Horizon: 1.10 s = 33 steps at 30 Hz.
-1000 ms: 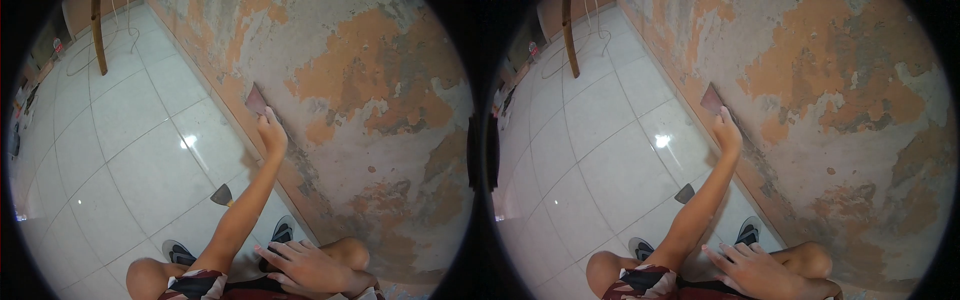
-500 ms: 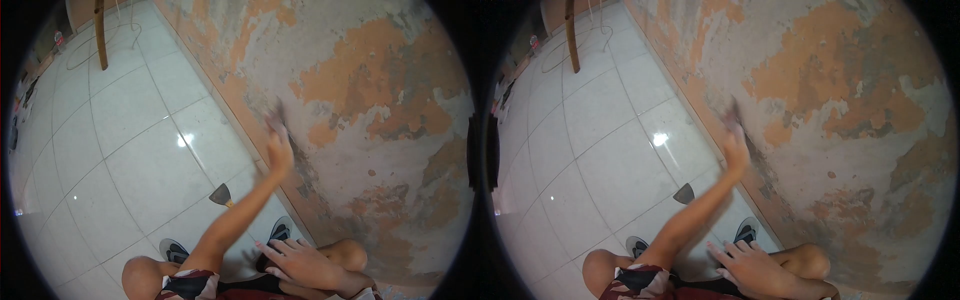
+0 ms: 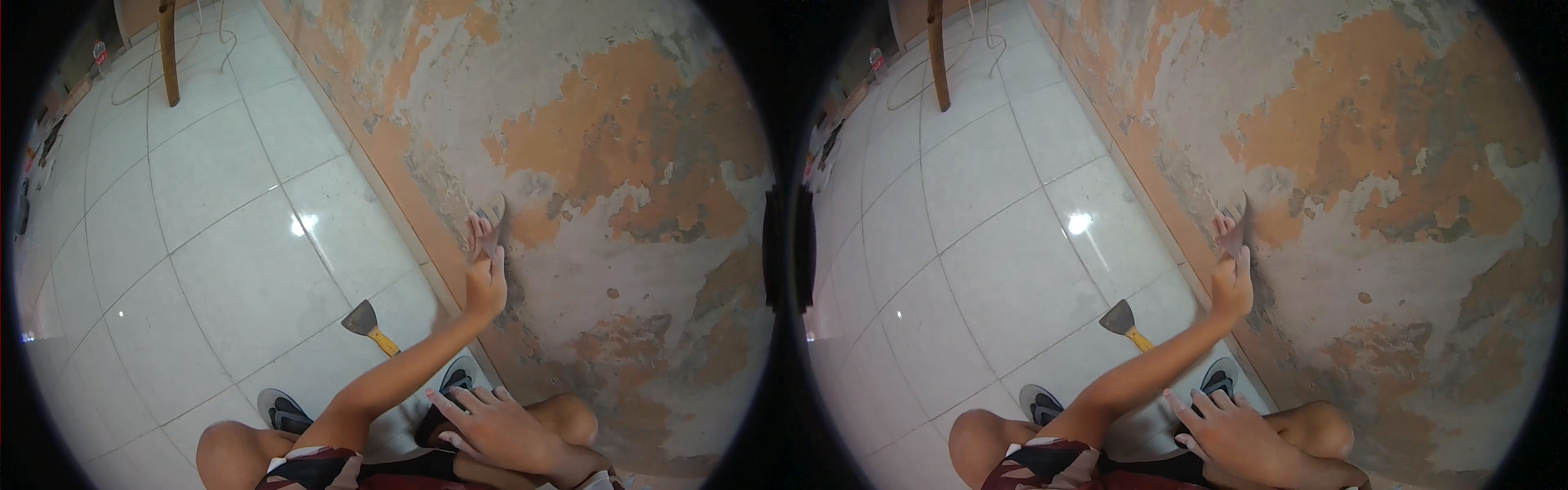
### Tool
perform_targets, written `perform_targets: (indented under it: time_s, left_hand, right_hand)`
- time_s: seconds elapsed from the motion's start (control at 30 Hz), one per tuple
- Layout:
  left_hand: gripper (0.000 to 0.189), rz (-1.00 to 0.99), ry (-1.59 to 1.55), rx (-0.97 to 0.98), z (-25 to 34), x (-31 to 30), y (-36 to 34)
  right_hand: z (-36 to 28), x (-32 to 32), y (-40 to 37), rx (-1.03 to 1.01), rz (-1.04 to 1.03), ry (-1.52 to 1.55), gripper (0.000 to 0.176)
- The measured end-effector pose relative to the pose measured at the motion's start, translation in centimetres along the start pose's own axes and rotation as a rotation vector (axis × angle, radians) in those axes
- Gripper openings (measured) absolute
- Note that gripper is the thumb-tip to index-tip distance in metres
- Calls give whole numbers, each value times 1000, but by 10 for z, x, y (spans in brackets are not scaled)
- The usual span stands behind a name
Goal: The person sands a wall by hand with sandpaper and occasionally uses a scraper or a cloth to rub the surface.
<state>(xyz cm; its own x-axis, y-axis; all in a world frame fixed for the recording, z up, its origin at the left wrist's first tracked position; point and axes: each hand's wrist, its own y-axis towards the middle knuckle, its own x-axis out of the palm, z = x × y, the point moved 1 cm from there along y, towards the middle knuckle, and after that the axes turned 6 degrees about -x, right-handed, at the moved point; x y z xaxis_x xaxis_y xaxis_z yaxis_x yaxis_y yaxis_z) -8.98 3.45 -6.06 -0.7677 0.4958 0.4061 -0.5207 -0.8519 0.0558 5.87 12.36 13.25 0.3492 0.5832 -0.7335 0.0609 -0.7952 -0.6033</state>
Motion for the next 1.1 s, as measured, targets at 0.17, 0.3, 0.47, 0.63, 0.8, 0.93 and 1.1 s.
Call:
perform_targets:
  time_s: [0.17, 0.3, 0.47, 0.63, 0.8, 0.93, 1.1]
  left_hand:
    - [45, -42, -66, -450, 14, -20, 48]
    - [52, -104, -105, -448, 10, -27, 87]
    - [54, 4, 49, 112, -4, 10, -7]
    - [44, 102, 68, -377, 29, -8, 64]
    - [53, 70, 13, -104, 5, 18, 41]
    - [52, -18, 66, 252, -7, 18, -28]
    - [51, -419, 27, -634, 31, -22, 30]
  right_hand:
    - [-12, -15, 2, -78, 46, 75, 67]
    - [-11, 1, -2, -77, 7, 102, 67]
    - [-6, 10, 2, -13, -37, -36, 66]
    - [-17, 3, 0, -92, 10, 92, 65]
    - [-10, 22, -9, -11, 0, 96, 64]
    - [-13, 12, -10, 70, 17, 166, 64]
    - [-15, 13, -18, 6, 17, 184, 65]
